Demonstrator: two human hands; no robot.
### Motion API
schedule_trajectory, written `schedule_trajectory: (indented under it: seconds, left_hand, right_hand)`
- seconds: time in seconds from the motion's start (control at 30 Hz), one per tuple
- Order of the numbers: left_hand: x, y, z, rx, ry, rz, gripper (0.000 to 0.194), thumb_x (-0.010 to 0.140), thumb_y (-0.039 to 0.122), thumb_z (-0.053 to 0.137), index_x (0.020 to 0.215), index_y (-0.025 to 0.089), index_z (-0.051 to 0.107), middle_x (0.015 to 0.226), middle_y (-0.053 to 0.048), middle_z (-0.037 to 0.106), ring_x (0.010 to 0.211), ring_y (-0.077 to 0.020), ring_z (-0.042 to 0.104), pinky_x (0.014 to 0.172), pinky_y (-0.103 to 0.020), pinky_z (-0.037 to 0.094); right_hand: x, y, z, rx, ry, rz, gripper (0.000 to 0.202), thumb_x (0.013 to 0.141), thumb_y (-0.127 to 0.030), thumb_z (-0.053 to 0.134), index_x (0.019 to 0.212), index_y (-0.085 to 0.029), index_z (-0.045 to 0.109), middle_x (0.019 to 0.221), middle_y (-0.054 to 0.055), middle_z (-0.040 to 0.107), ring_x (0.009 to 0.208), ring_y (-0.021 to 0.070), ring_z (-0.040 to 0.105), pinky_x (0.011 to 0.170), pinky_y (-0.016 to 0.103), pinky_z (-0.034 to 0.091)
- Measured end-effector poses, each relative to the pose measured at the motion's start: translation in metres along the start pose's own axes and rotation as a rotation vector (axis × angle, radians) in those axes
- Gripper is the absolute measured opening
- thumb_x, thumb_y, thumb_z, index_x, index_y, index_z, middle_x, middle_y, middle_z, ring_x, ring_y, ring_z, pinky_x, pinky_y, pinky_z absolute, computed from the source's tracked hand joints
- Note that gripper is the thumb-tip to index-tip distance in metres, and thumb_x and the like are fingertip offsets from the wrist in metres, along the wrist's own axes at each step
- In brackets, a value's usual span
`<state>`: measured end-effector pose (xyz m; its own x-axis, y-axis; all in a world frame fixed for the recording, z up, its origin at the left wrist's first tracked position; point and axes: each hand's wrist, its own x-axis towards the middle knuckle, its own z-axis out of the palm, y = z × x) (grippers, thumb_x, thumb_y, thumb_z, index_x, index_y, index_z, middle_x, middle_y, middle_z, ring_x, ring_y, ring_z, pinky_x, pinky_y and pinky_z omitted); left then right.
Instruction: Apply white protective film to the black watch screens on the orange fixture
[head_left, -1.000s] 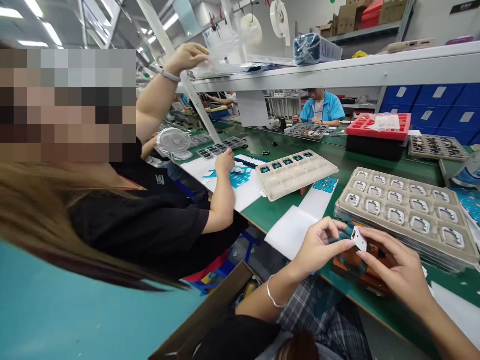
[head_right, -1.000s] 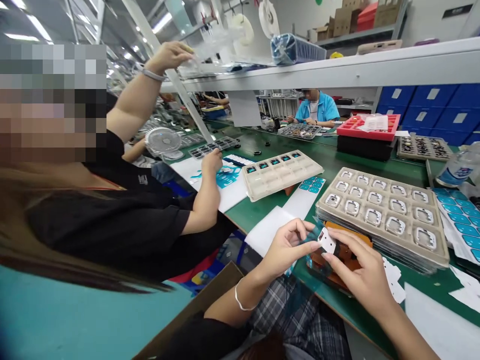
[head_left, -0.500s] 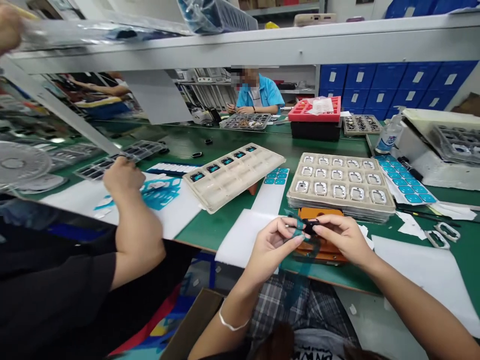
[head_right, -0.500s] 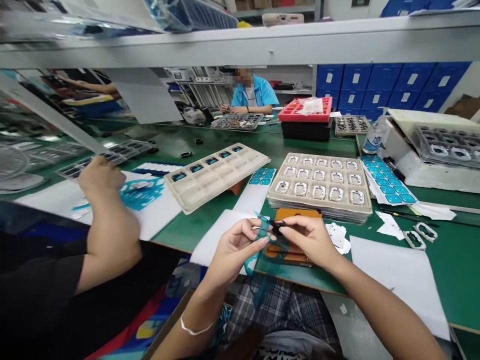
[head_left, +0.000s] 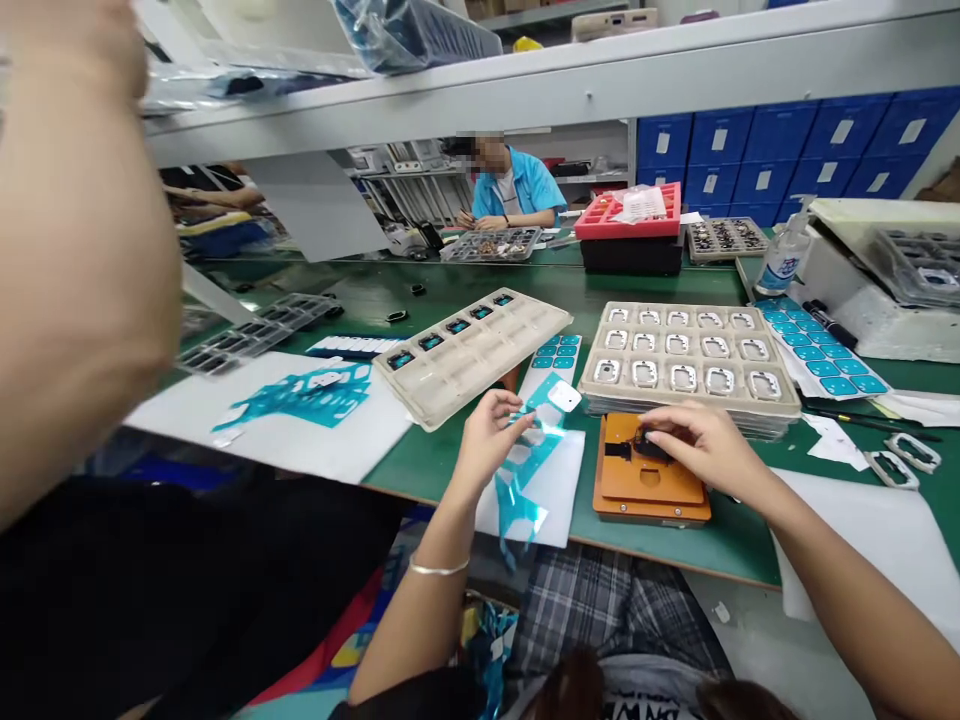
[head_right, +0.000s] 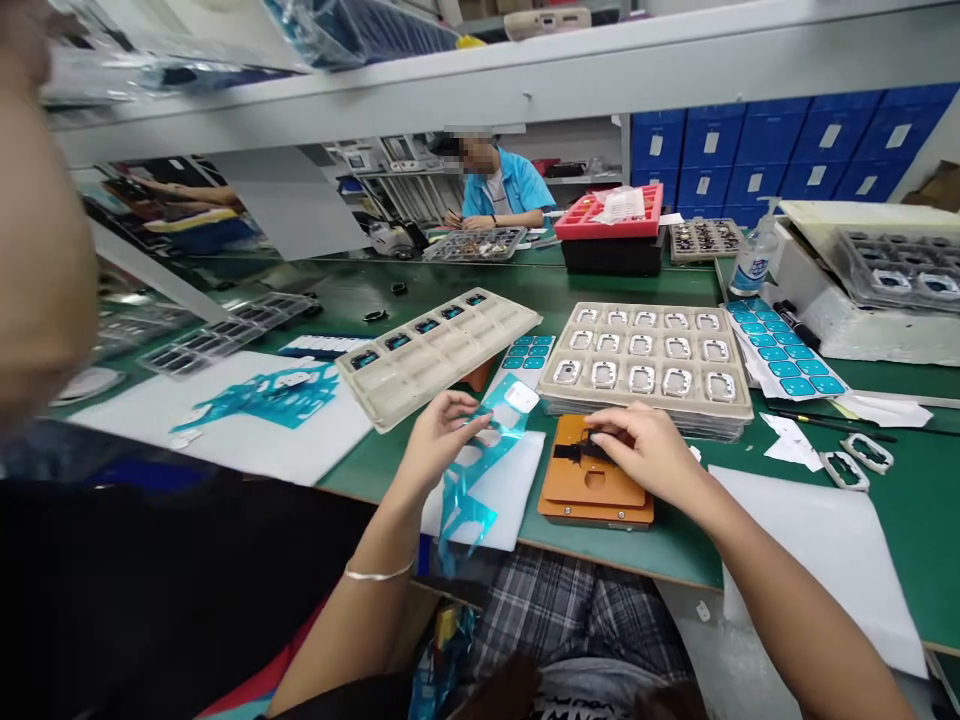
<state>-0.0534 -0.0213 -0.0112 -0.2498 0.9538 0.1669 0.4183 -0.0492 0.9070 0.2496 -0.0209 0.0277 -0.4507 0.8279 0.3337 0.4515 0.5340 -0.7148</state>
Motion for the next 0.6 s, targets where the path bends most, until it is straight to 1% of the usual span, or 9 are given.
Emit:
schedule_trajectory:
  seconds: [0.1,0.17,0.23,0.27,0.37,0.47,0.53,0.57,0.6]
  left_hand:
    - [0.029,-0.01,0.0,0.168,-0.044,-0.007,0.019,0.07,0.033,0.069,0.079,0.019,0.058,0.082,-0.004,0.07,0.076,-0.022,0.072,0.072,-0.033,0.058]
    - [0.043,-0.01,0.002,0.268,-0.097,-0.019,0.012,0.071,0.028,0.068,0.077,0.018,0.065,0.078,-0.006,0.073,0.078,-0.0256,0.073,0.077,-0.036,0.056]
    - [0.053,-0.008,0.003,0.35,-0.161,-0.023,0.013,0.072,0.027,0.067,0.08,0.018,0.071,0.083,-0.009,0.077,0.084,-0.029,0.073,0.084,-0.038,0.055]
    - [0.056,-0.006,0.004,0.379,-0.196,-0.02,0.016,0.074,0.028,0.066,0.084,0.018,0.074,0.089,-0.01,0.078,0.09,-0.0299,0.073,0.088,-0.038,0.054]
    - [0.056,-0.002,0.003,0.434,-0.293,-0.005,0.031,0.082,0.037,0.061,0.101,0.017,0.075,0.115,-0.013,0.075,0.105,-0.0311,0.071,0.094,-0.038,0.053]
    - [0.044,0.008,-0.004,0.473,-0.347,0.027,0.045,0.082,0.044,0.061,0.117,0.016,0.071,0.132,-0.015,0.067,0.118,-0.0336,0.065,0.1,-0.041,0.05]
    - [0.037,0.018,-0.018,0.488,-0.382,0.09,0.047,0.08,0.047,0.063,0.117,0.019,0.071,0.136,-0.012,0.064,0.124,-0.0329,0.061,0.105,-0.041,0.047]
    - [0.037,0.023,-0.027,0.501,-0.374,0.138,0.044,0.082,0.048,0.061,0.113,0.02,0.072,0.135,-0.01,0.066,0.125,-0.0318,0.06,0.106,-0.04,0.046]
    - [0.04,0.028,-0.039,0.529,-0.328,0.19,0.041,0.084,0.049,0.057,0.109,0.021,0.073,0.132,-0.009,0.067,0.124,-0.0306,0.061,0.105,-0.04,0.047]
  right_hand:
    - [0.001,0.007,0.004,-0.181,-0.087,-0.13,0.019,0.091,-0.021,0.06,0.101,-0.023,0.075,0.085,0.006,0.075,0.082,0.023,0.065,0.072,0.037,0.054]
    - [0.001,0.012,0.008,-0.244,-0.081,-0.206,0.018,0.093,-0.021,0.059,0.101,-0.023,0.075,0.092,0.007,0.075,0.085,0.024,0.064,0.077,0.04,0.054]
    - [0.001,0.016,0.01,-0.276,-0.055,-0.241,0.019,0.094,-0.022,0.058,0.103,-0.023,0.074,0.096,0.008,0.075,0.087,0.0246,0.063,0.078,0.042,0.054]
    - [0.001,0.017,0.01,-0.284,-0.049,-0.244,0.019,0.093,-0.022,0.058,0.104,-0.023,0.074,0.097,0.008,0.074,0.087,0.0248,0.063,0.078,0.042,0.054]
    - [0.001,0.016,0.008,-0.298,-0.071,-0.229,0.016,0.092,-0.023,0.062,0.103,-0.023,0.073,0.096,0.007,0.075,0.087,0.0245,0.062,0.076,0.04,0.053]
    - [0.001,0.014,0.006,-0.305,-0.109,-0.227,0.009,0.091,-0.021,0.064,0.091,-0.022,0.072,0.094,0.006,0.074,0.086,0.0238,0.061,0.077,0.04,0.051]
    - [0.0,0.014,0.007,-0.309,-0.11,-0.242,0.011,0.092,-0.02,0.063,0.085,-0.021,0.071,0.095,0.006,0.073,0.087,0.0237,0.06,0.078,0.041,0.051]
    - [0.0,0.014,0.007,-0.311,-0.102,-0.251,0.012,0.092,-0.02,0.062,0.084,-0.021,0.071,0.097,0.006,0.073,0.089,0.0239,0.06,0.079,0.041,0.05]
    - [0.0,0.014,0.007,-0.312,-0.093,-0.261,0.013,0.092,-0.018,0.061,0.084,-0.021,0.071,0.099,0.007,0.072,0.09,0.0241,0.059,0.081,0.042,0.05]
